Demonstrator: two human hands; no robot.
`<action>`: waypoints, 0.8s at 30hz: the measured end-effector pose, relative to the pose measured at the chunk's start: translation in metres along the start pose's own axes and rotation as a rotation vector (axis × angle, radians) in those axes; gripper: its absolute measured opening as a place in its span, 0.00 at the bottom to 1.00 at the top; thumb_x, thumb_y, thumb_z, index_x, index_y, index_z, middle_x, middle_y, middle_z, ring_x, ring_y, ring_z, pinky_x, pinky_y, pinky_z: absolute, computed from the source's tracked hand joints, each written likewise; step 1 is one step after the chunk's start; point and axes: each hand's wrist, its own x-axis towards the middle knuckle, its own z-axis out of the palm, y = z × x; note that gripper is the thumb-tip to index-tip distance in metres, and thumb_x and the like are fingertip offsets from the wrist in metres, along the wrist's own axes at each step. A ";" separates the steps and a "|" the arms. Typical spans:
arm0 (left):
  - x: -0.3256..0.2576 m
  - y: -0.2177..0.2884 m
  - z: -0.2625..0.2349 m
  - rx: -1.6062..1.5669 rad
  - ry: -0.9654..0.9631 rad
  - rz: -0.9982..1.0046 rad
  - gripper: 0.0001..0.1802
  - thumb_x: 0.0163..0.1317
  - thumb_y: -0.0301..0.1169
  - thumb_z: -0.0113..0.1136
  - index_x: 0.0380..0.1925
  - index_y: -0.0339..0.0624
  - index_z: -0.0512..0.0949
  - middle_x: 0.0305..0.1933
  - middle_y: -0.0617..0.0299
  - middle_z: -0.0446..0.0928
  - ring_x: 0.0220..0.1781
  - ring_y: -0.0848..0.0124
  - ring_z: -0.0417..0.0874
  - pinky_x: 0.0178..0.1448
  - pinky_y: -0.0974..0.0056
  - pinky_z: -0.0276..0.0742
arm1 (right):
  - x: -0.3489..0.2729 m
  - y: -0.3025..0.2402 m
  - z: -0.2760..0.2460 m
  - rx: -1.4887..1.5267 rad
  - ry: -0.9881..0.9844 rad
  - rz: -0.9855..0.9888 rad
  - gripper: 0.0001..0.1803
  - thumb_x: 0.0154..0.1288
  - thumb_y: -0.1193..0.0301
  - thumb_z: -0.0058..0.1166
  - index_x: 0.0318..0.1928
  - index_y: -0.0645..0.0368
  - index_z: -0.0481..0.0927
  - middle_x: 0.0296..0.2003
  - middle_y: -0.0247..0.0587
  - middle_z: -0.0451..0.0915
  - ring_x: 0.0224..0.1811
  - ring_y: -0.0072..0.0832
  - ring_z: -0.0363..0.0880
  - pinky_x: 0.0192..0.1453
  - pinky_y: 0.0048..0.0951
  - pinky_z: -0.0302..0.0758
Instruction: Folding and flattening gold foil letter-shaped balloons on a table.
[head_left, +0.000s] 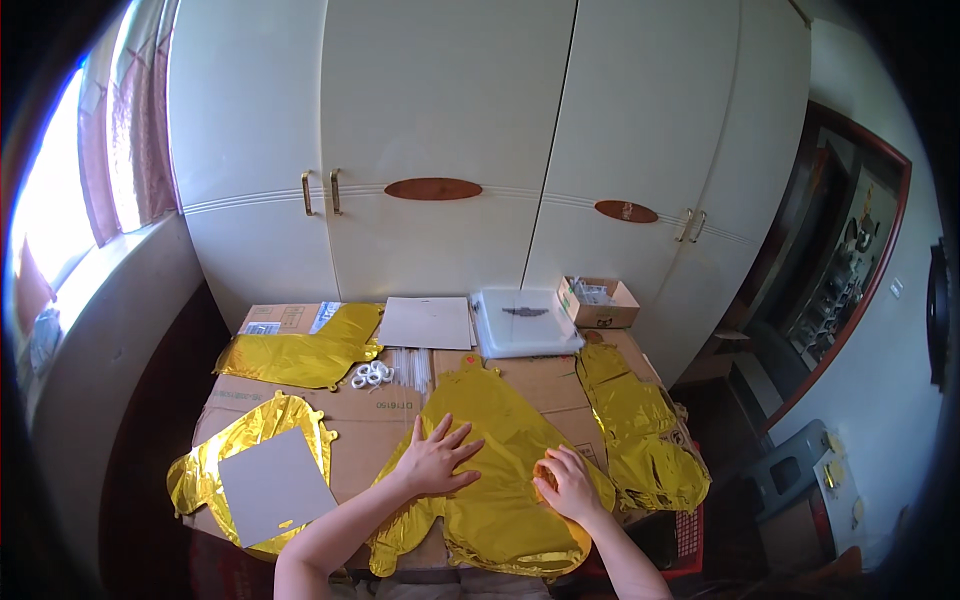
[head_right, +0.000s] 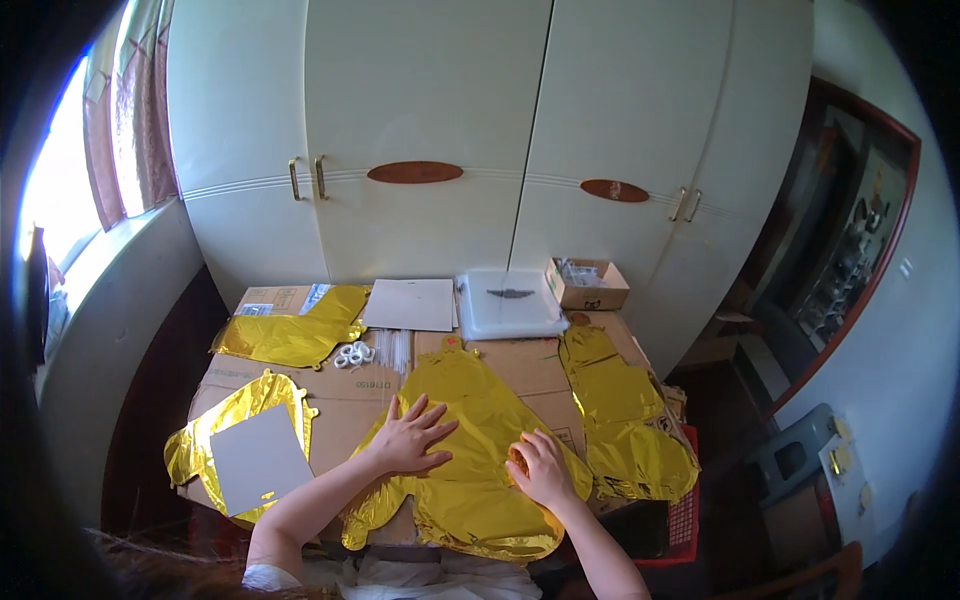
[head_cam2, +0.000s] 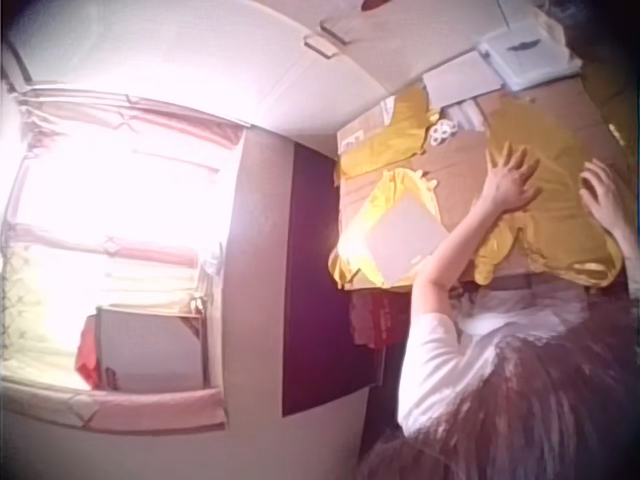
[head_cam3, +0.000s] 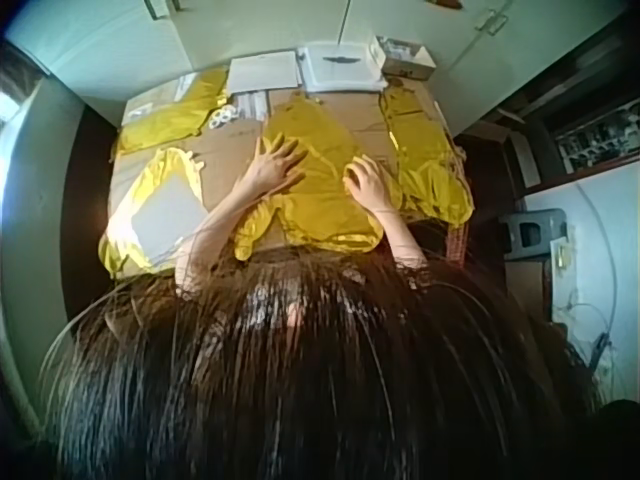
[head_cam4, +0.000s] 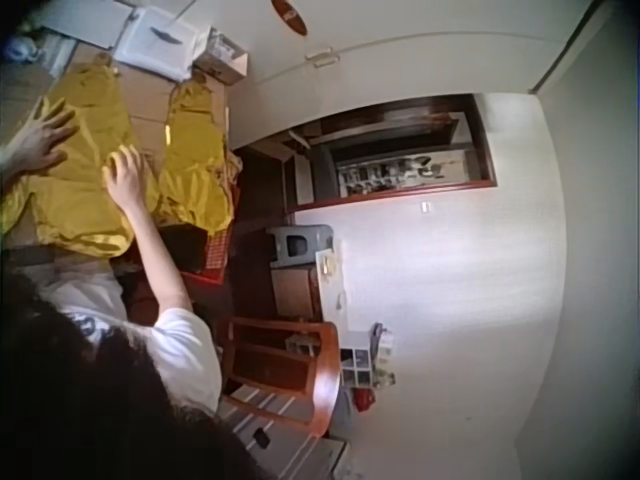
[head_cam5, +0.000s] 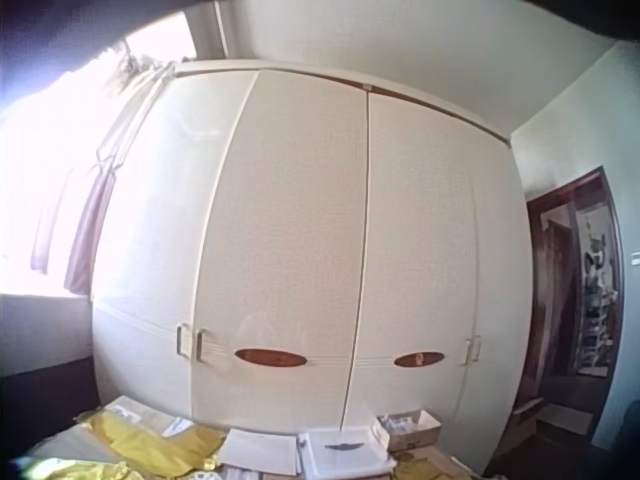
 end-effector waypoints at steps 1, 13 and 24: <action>0.001 0.002 -0.003 0.009 -0.002 0.003 0.38 0.64 0.63 0.44 0.69 0.59 0.64 0.75 0.56 0.59 0.79 0.50 0.50 0.72 0.24 0.40 | 0.000 0.000 0.000 0.002 -0.001 0.005 0.18 0.62 0.61 0.61 0.48 0.57 0.78 0.55 0.51 0.75 0.64 0.50 0.67 0.69 0.48 0.64; -0.011 -0.177 -0.051 -0.029 0.112 -0.578 0.23 0.57 0.36 0.58 0.52 0.40 0.77 0.53 0.48 0.79 0.56 0.52 0.78 0.61 0.54 0.74 | 0.023 -0.029 -0.020 0.002 -0.034 -0.062 0.20 0.64 0.59 0.59 0.52 0.55 0.78 0.59 0.48 0.72 0.66 0.47 0.65 0.73 0.51 0.58; -0.083 -0.301 -0.041 -0.198 0.220 -0.585 0.16 0.53 0.25 0.52 0.39 0.45 0.85 0.43 0.53 0.83 0.50 0.54 0.82 0.54 0.56 0.77 | 0.196 -0.126 0.063 0.217 -0.359 -0.485 0.19 0.67 0.59 0.55 0.54 0.53 0.78 0.54 0.44 0.79 0.59 0.41 0.75 0.66 0.43 0.69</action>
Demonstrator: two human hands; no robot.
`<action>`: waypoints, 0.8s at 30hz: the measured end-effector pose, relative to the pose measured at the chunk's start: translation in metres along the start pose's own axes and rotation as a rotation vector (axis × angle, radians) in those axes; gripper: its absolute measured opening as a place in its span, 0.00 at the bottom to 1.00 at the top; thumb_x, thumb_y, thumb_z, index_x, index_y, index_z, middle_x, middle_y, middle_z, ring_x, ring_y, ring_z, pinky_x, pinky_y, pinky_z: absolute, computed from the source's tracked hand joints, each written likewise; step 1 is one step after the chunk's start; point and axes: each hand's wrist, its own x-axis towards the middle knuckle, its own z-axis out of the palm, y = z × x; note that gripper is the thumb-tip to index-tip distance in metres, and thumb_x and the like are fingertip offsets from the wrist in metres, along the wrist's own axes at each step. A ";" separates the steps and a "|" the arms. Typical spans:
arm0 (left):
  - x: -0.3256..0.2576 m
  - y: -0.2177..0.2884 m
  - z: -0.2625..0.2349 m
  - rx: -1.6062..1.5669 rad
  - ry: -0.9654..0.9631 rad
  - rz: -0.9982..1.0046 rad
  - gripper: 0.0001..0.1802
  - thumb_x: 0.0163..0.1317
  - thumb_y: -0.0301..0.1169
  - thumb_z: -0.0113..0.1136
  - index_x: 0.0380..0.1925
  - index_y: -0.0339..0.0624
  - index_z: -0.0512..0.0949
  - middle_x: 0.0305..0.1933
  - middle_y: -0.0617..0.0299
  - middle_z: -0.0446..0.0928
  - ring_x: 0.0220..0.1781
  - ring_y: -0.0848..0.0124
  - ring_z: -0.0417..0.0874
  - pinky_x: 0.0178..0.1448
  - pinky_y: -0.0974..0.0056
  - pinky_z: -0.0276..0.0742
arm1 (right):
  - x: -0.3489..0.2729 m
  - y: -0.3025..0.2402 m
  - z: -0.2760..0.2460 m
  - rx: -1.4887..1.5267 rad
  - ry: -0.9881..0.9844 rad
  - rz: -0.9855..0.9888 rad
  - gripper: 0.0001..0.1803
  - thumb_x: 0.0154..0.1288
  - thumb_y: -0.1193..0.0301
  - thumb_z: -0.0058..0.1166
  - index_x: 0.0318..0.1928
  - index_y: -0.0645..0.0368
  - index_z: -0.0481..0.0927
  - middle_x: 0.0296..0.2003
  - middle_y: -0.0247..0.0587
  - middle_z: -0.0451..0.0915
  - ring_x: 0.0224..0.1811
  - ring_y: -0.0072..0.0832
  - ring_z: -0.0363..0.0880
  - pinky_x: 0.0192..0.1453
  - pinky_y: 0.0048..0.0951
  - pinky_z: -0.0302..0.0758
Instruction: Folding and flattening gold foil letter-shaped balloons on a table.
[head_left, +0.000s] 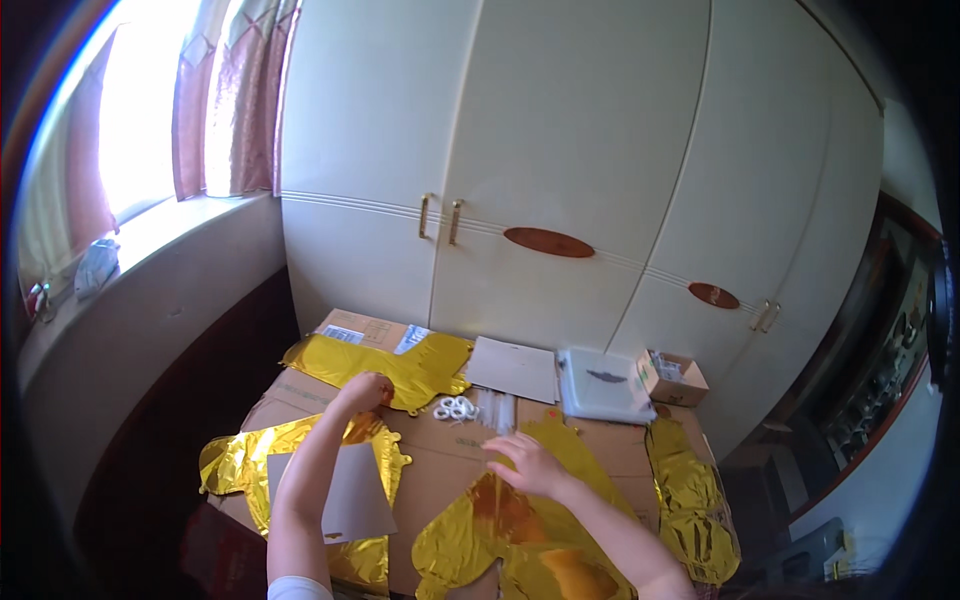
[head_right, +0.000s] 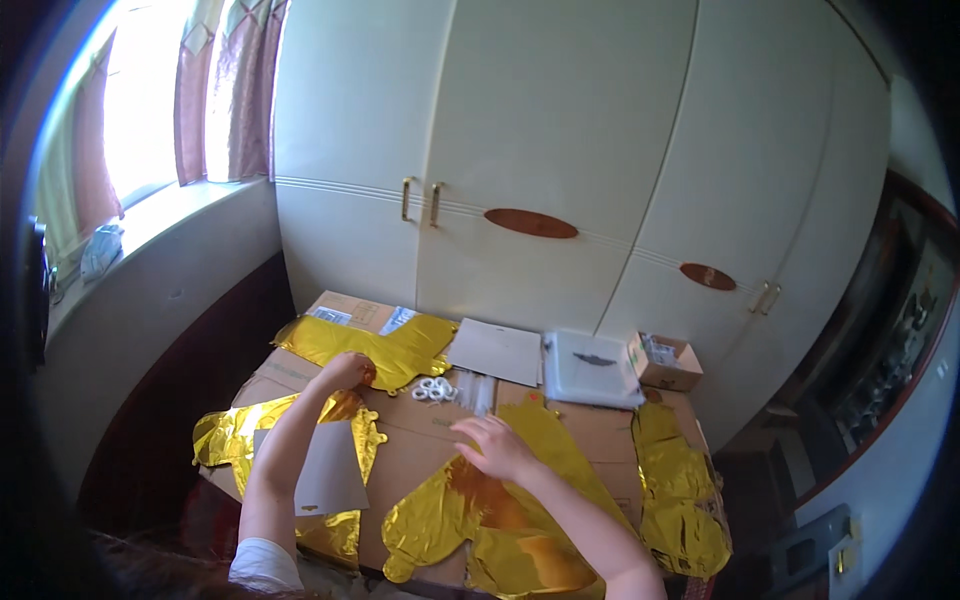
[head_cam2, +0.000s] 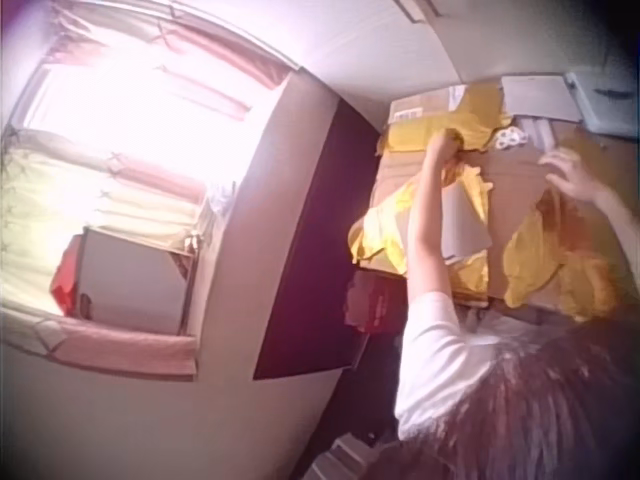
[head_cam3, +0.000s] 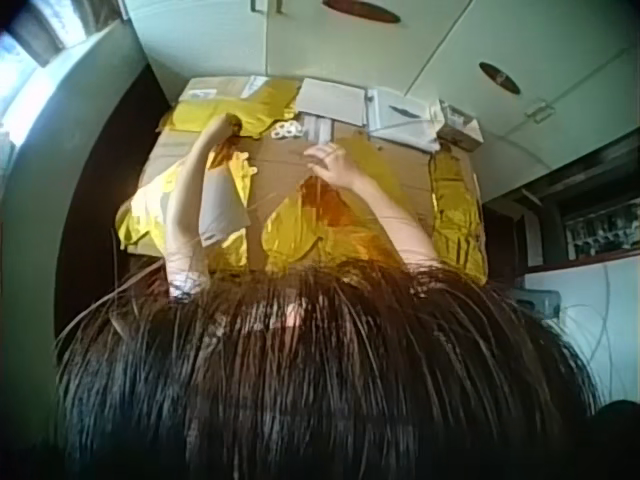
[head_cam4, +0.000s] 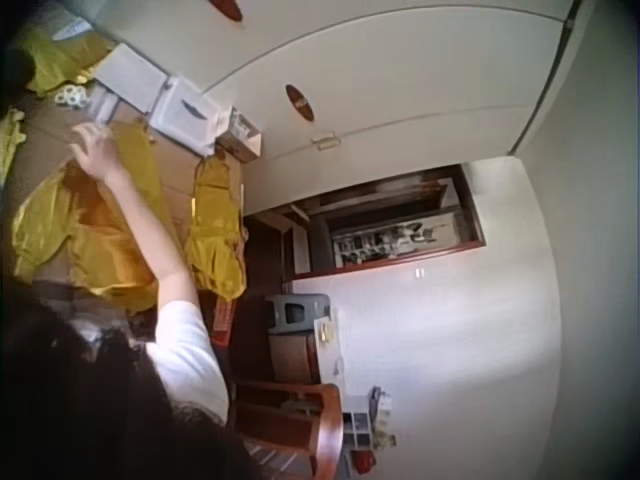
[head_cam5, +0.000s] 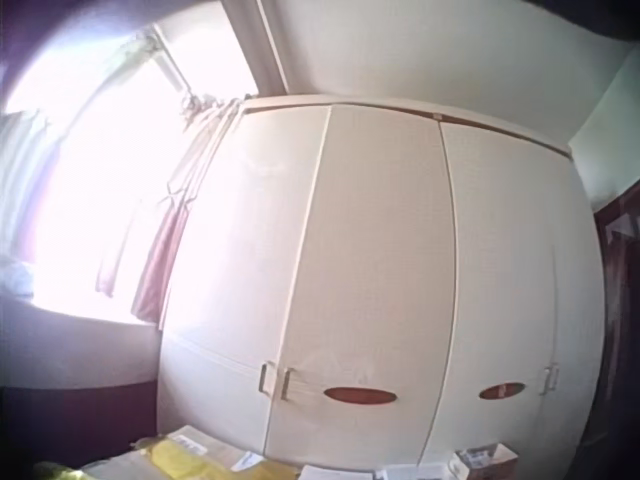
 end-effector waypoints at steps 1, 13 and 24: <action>0.002 -0.003 0.002 -0.012 0.017 0.058 0.15 0.53 0.25 0.52 0.37 0.45 0.85 0.41 0.54 0.84 0.49 0.55 0.82 0.53 0.56 0.77 | 0.025 0.004 0.010 0.018 -0.023 -0.001 0.18 0.67 0.60 0.55 0.54 0.52 0.78 0.53 0.44 0.79 0.59 0.41 0.75 0.65 0.42 0.70; 0.003 -0.023 0.005 -0.434 0.019 -0.017 0.11 0.58 0.26 0.55 0.37 0.39 0.85 0.35 0.56 0.84 0.36 0.63 0.86 0.43 0.62 0.80 | 0.199 0.070 0.113 -0.062 -0.201 -0.039 0.23 0.55 0.54 0.66 0.49 0.49 0.82 0.51 0.39 0.80 0.59 0.39 0.74 0.63 0.39 0.70; 0.001 -0.018 -0.004 -0.301 -0.065 0.180 0.17 0.52 0.41 0.70 0.38 0.42 0.85 0.47 0.54 0.80 0.52 0.60 0.80 0.56 0.60 0.76 | 0.216 0.071 0.122 0.014 -0.165 0.205 0.11 0.58 0.58 0.64 0.36 0.49 0.84 0.45 0.34 0.81 0.54 0.37 0.74 0.61 0.37 0.69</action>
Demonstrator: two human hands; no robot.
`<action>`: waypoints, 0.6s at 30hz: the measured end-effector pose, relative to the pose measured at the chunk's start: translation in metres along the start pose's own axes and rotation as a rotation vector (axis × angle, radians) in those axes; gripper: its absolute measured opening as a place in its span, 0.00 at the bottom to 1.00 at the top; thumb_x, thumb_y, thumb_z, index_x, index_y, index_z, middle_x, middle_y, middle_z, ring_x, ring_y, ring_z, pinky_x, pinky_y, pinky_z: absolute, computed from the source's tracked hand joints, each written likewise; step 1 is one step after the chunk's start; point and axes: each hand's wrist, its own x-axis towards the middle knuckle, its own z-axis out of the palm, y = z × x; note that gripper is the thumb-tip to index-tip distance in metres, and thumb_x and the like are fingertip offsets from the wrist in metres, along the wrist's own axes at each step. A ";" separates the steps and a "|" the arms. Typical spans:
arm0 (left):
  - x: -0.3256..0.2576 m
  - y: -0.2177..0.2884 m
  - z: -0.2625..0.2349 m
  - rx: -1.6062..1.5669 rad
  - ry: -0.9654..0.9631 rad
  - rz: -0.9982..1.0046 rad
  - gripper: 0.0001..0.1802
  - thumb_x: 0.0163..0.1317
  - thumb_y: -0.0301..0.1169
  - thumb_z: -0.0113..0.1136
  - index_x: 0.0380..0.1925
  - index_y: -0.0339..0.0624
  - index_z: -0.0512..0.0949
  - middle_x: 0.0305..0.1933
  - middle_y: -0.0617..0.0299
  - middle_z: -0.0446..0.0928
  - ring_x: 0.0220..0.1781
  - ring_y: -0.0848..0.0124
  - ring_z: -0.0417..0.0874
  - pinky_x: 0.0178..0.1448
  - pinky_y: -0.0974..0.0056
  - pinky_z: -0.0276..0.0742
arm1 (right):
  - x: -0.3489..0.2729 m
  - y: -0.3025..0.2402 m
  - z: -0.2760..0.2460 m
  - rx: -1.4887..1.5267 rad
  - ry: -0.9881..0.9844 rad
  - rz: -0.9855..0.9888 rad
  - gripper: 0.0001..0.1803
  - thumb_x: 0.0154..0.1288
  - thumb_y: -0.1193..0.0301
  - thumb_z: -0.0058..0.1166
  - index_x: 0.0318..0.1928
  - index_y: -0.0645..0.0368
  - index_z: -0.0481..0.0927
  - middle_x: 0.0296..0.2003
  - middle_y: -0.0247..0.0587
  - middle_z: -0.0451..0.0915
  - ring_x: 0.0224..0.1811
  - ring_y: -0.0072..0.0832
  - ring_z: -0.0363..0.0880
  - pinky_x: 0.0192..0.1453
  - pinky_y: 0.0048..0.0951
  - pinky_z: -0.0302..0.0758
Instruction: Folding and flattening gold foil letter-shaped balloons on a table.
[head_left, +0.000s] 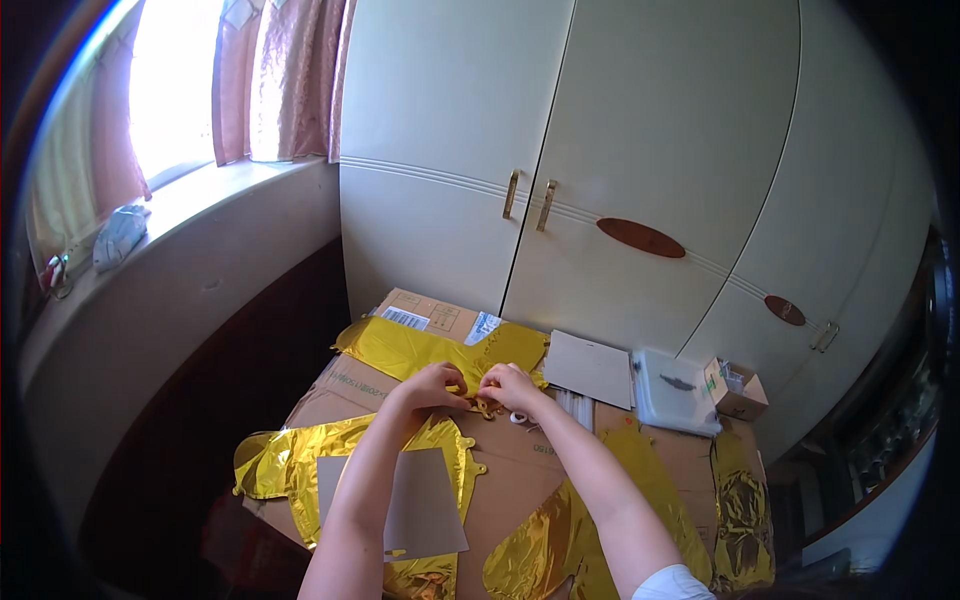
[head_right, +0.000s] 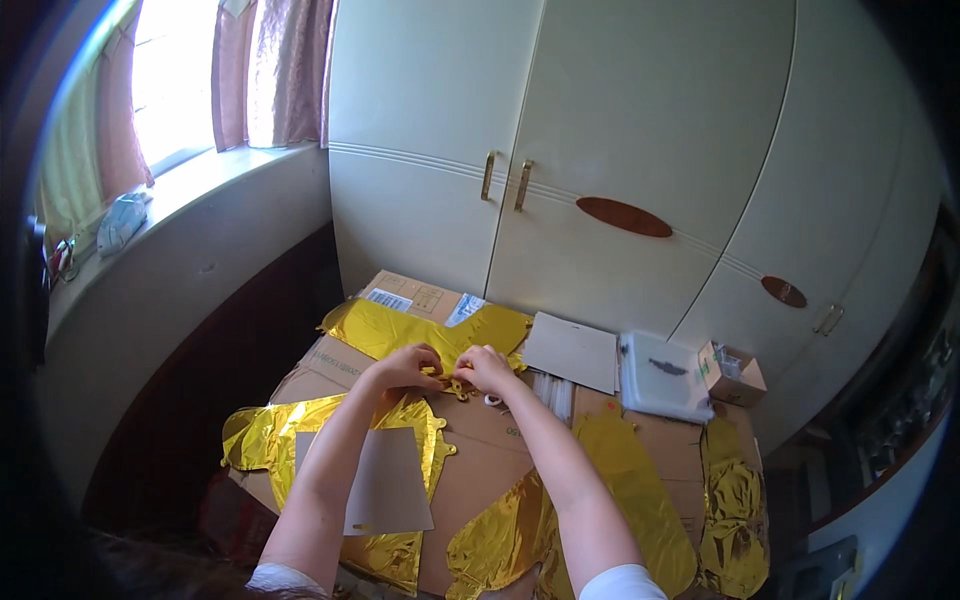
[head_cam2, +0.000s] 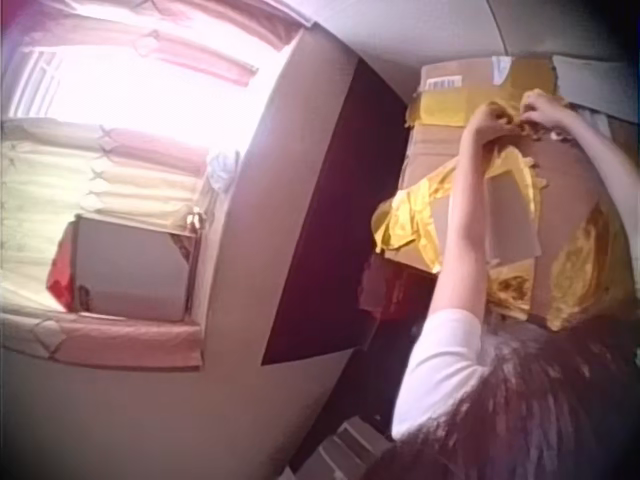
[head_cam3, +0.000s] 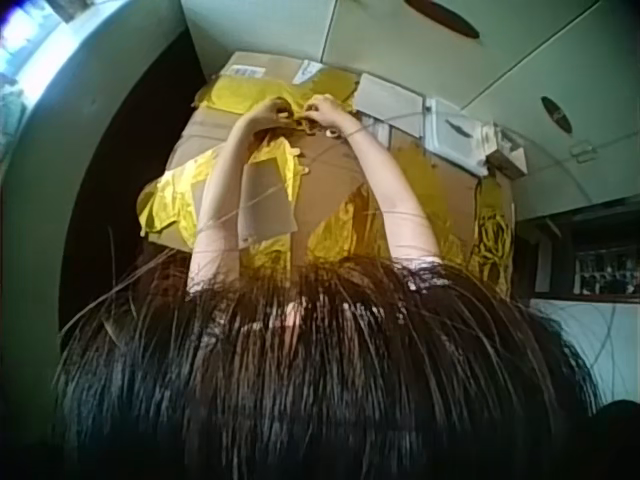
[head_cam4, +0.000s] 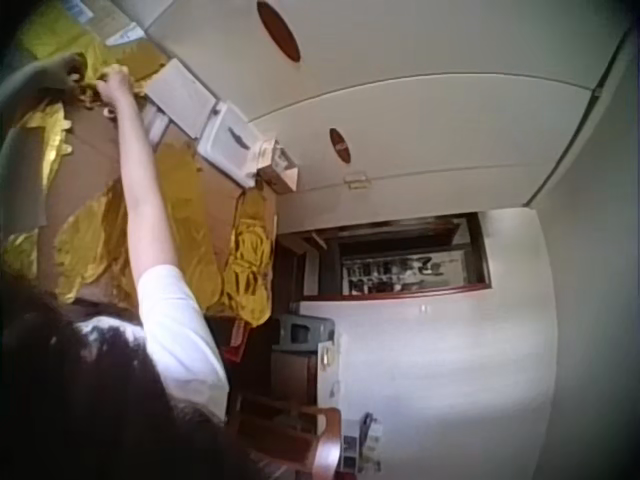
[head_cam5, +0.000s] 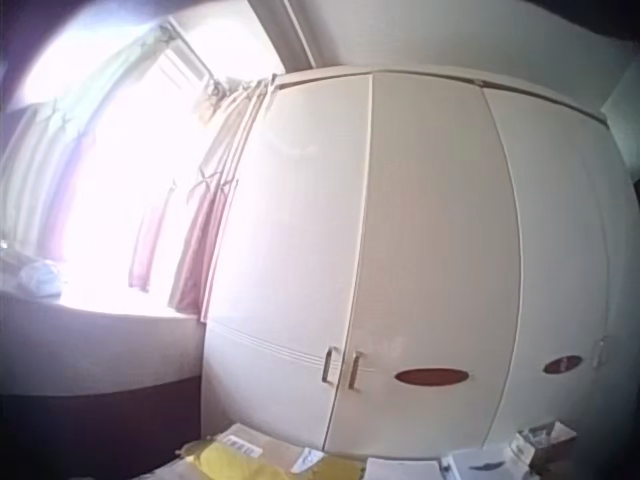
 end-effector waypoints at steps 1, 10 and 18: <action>0.001 -0.003 0.001 0.018 0.010 0.016 0.17 0.52 0.41 0.70 0.38 0.42 0.85 0.48 0.54 0.80 0.53 0.60 0.80 0.56 0.60 0.75 | 0.003 -0.001 -0.001 0.009 0.004 0.014 0.11 0.58 0.58 0.63 0.36 0.49 0.84 0.44 0.35 0.81 0.54 0.37 0.74 0.61 0.37 0.69; 0.003 0.004 -0.003 -0.152 0.056 -0.338 0.16 0.62 0.37 0.59 0.42 0.36 0.81 0.38 0.49 0.83 0.41 0.57 0.84 0.48 0.59 0.77 | -0.005 -0.018 -0.015 -0.117 0.526 -0.235 0.13 0.60 0.57 0.61 0.32 0.53 0.81 0.31 0.34 0.80 0.41 0.37 0.77 0.46 0.40 0.71; 0.003 -0.008 0.000 -0.196 0.148 -0.291 0.15 0.64 0.38 0.58 0.38 0.35 0.79 0.30 0.51 0.80 0.33 0.64 0.79 0.41 0.60 0.74 | -0.031 -0.022 -0.020 -0.308 0.239 -0.405 0.20 0.58 0.51 0.61 0.45 0.48 0.83 0.46 0.31 0.81 0.51 0.30 0.76 0.58 0.37 0.68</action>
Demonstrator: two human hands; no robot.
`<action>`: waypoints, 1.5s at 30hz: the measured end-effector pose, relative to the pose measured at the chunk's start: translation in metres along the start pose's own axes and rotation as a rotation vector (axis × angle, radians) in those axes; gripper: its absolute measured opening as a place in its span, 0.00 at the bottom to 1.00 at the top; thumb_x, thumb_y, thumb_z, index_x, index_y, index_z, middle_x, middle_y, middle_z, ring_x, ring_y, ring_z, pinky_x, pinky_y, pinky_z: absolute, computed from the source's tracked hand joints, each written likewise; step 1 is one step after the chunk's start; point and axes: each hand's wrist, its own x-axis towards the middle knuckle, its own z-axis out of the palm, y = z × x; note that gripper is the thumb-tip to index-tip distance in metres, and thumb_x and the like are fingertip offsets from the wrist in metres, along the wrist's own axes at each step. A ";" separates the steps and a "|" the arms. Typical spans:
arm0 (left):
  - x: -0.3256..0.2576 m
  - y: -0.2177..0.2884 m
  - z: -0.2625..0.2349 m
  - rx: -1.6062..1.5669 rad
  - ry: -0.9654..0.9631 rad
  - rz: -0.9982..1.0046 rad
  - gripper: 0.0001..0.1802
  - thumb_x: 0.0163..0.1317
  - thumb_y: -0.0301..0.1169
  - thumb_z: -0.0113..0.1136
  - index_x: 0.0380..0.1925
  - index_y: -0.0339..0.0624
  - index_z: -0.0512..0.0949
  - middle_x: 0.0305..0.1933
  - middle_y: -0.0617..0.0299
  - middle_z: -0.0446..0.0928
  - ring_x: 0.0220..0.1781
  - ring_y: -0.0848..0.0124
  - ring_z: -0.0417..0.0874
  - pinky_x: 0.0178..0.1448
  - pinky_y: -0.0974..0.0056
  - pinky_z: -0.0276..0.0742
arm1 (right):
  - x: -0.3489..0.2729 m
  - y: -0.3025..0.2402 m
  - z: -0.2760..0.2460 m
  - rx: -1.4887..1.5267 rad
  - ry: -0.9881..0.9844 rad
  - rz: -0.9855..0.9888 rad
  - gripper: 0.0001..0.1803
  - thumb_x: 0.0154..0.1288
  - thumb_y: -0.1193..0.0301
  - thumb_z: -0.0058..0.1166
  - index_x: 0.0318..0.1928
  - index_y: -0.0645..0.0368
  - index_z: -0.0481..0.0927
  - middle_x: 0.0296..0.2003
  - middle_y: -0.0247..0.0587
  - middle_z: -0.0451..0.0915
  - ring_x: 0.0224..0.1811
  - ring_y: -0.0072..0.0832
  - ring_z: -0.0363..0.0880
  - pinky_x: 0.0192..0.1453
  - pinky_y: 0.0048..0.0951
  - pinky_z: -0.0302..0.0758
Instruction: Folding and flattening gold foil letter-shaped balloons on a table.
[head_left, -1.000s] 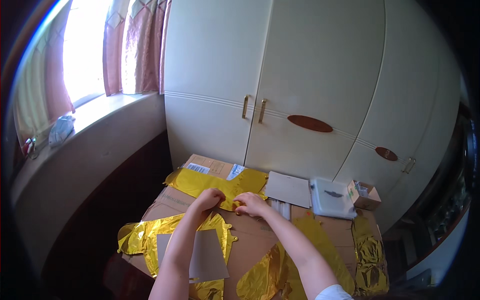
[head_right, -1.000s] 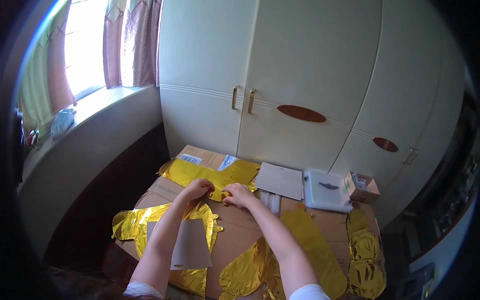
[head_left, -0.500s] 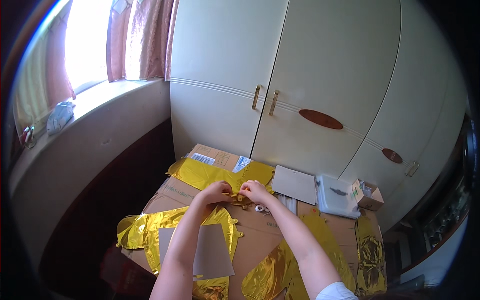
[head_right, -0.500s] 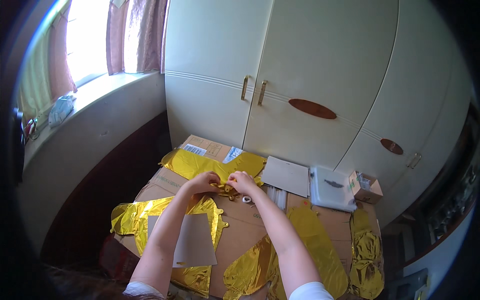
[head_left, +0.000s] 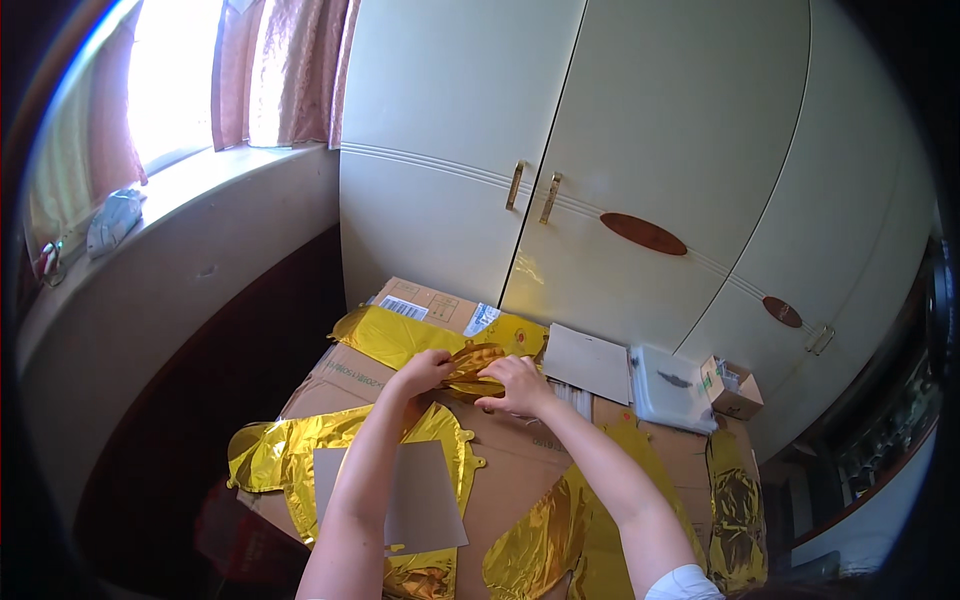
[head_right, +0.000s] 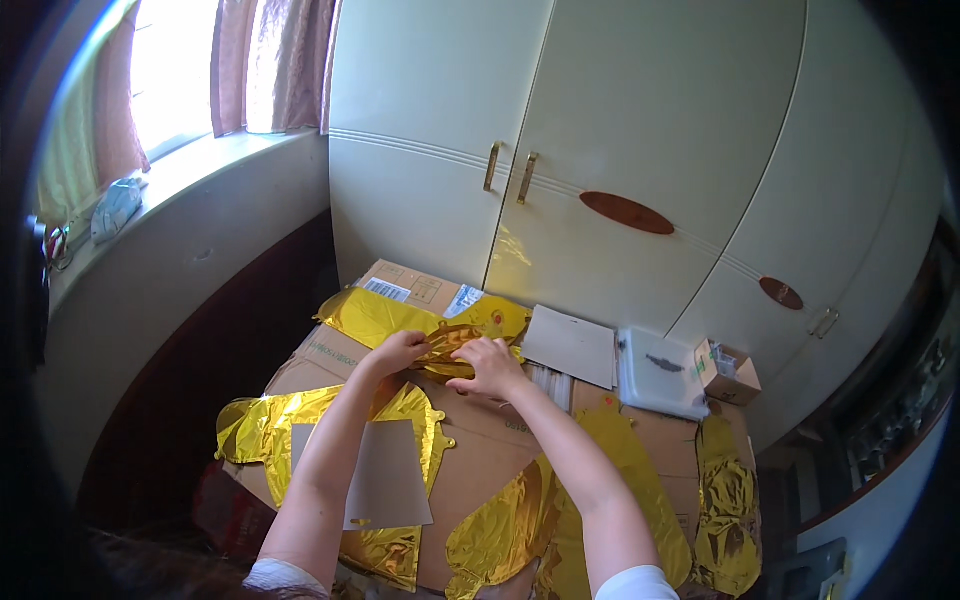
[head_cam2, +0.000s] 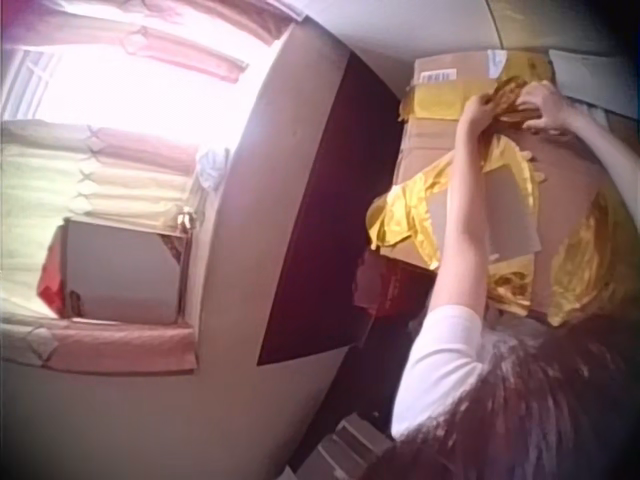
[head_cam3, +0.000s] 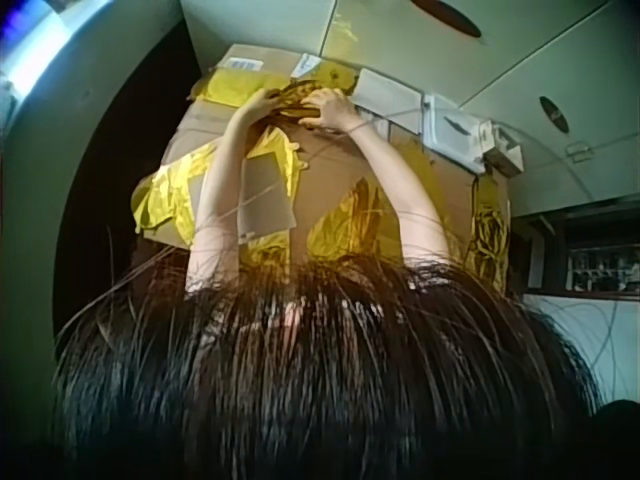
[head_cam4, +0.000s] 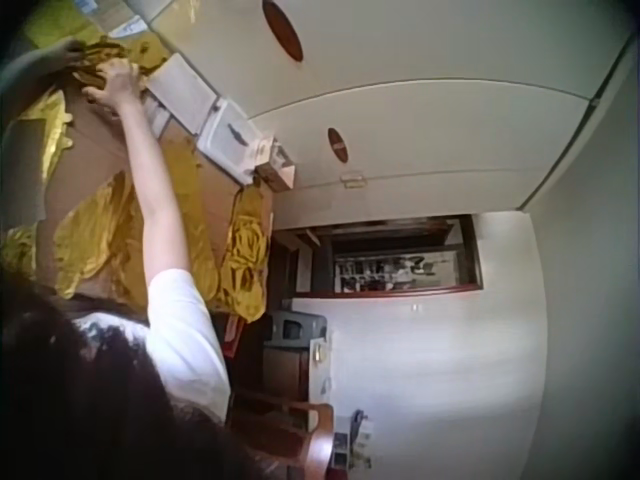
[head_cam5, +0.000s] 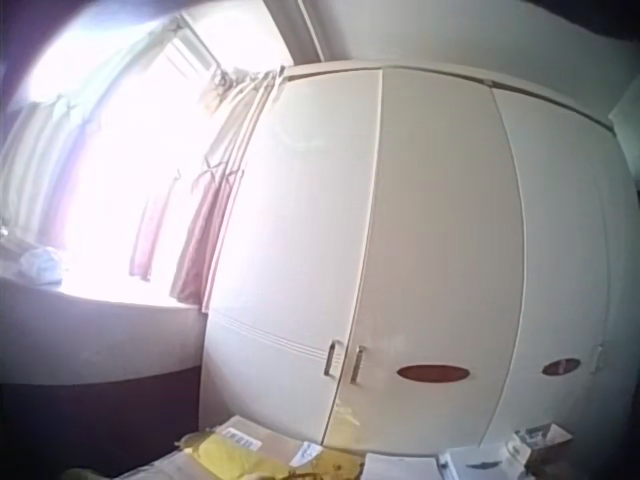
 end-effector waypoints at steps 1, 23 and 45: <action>0.001 -0.002 0.001 0.017 0.016 0.025 0.15 0.64 0.38 0.57 0.38 0.35 0.79 0.30 0.51 0.80 0.33 0.63 0.79 0.41 0.60 0.73 | 0.000 0.002 0.003 -0.029 0.017 -0.024 0.18 0.59 0.51 0.60 0.43 0.48 0.84 0.44 0.29 0.82 0.50 0.29 0.77 0.57 0.37 0.68; 0.000 -0.002 0.007 -0.076 0.046 0.025 0.12 0.64 0.32 0.58 0.42 0.36 0.75 0.35 0.54 0.80 0.37 0.69 0.78 0.43 0.63 0.74 | 0.017 0.006 0.016 0.204 0.008 0.035 0.07 0.60 0.68 0.61 0.38 0.54 0.79 0.35 0.39 0.84 0.39 0.37 0.83 0.47 0.38 0.75; 0.005 -0.009 0.008 -0.218 -0.015 -0.042 0.15 0.63 0.33 0.62 0.47 0.39 0.73 0.39 0.57 0.79 0.36 0.74 0.76 0.41 0.68 0.73 | 0.034 -0.001 0.023 0.415 -0.027 0.547 0.13 0.55 0.60 0.62 0.36 0.54 0.87 0.32 0.42 0.85 0.36 0.38 0.84 0.44 0.35 0.79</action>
